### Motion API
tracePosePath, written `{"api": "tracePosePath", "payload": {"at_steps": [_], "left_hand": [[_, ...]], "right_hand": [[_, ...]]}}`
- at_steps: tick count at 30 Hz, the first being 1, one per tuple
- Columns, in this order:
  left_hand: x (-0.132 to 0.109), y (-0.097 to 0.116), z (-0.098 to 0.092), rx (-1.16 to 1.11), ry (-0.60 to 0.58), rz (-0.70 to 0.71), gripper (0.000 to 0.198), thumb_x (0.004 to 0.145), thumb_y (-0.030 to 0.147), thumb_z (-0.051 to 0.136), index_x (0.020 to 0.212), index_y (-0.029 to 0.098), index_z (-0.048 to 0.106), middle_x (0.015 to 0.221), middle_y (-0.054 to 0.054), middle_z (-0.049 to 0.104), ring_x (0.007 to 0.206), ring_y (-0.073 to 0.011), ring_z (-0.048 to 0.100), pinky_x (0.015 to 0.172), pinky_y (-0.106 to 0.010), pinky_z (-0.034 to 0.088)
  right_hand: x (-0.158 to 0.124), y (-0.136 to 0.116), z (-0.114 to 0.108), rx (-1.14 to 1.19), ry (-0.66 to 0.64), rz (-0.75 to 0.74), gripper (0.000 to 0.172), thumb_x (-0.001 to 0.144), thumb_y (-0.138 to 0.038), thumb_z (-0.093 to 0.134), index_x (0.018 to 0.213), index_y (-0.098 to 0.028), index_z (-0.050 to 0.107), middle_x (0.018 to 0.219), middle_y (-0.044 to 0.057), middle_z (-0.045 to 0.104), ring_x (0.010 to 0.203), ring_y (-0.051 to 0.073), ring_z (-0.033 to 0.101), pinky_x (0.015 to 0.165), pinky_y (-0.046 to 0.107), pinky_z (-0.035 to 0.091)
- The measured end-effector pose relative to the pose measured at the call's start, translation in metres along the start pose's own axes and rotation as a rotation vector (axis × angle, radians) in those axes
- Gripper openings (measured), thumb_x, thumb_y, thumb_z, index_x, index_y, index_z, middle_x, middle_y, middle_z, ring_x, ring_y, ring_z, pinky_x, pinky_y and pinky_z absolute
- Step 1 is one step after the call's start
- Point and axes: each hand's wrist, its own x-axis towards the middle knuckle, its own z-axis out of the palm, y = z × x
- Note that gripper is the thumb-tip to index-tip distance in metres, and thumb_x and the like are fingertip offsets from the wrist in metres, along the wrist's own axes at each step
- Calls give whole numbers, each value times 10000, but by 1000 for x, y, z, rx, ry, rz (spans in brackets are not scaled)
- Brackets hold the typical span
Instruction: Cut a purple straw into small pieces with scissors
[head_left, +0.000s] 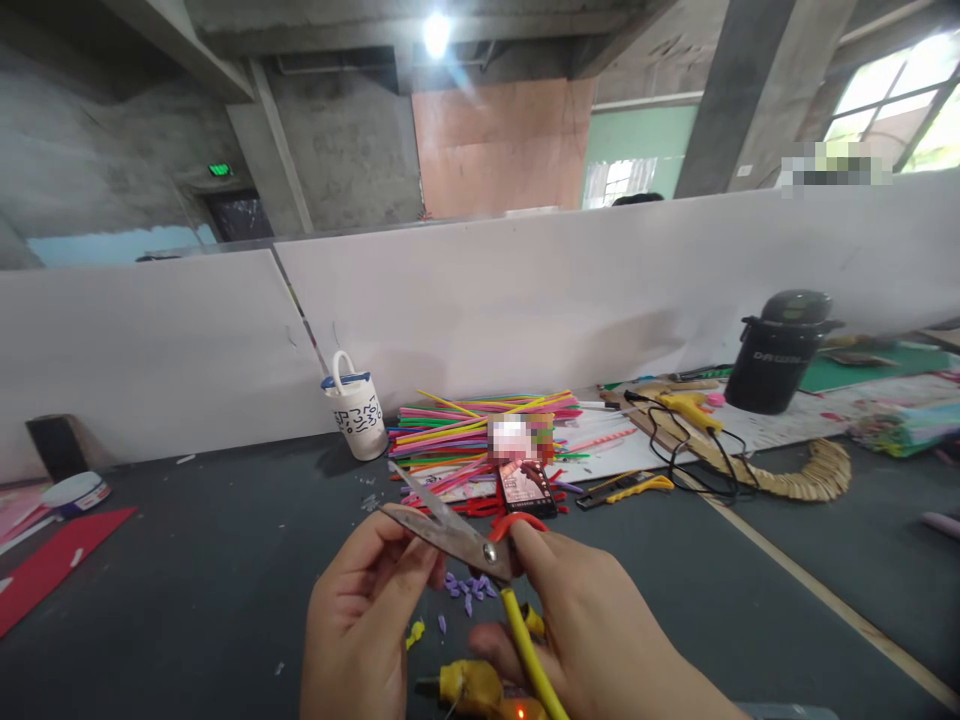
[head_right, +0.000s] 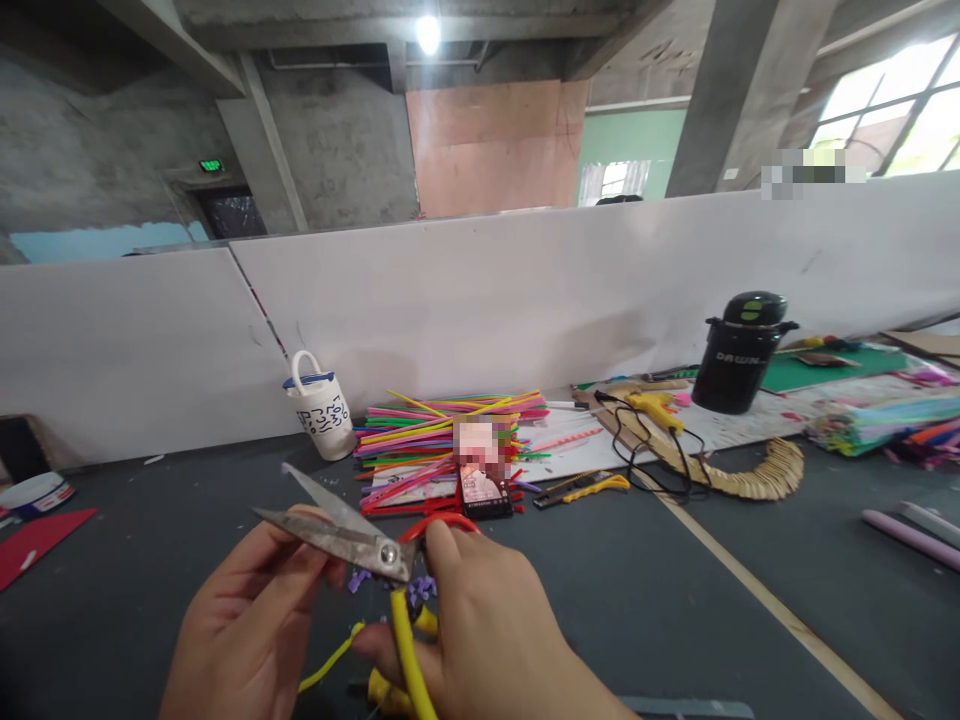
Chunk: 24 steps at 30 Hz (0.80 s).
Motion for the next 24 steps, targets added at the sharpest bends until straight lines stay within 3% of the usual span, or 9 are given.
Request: {"api": "tracePosePath", "payload": {"at_steps": [8,13,20,24], "left_hand": [[-1,-4,1,-70,38,-31,115,622,255,750,722,213,711,633,37,620,572,-81,523,541,-136,439],[-1,-5,1,-18,40,33,91,650,261,726,713,196,716,616,25,616,573,-88,533,535,-133,446],[0,-6,-2,-40,60,-25,133,623,257,748,746,214,721,617,30,628,547,-80,530,520,-133,451],[-3,-6,-2,-16,16,30,69,665,256,717,721,216,709,602,42,596,571,-73,521,548,-111,443]], "right_hand": [[-3,0,10,-95,90,-36,388,735,-585,534,748,-214,421,658,32,606,529,203,553,465,266,333],[-3,2,10,-120,95,-32,391,746,-589,529,760,-212,427,654,28,606,536,212,562,462,271,342],[-3,1,10,-107,91,-38,390,730,-587,547,750,-214,433,660,27,607,535,208,560,463,274,344],[-3,-1,9,-104,68,-8,373,733,-567,556,755,-212,443,656,27,614,543,220,573,461,280,347]]}}
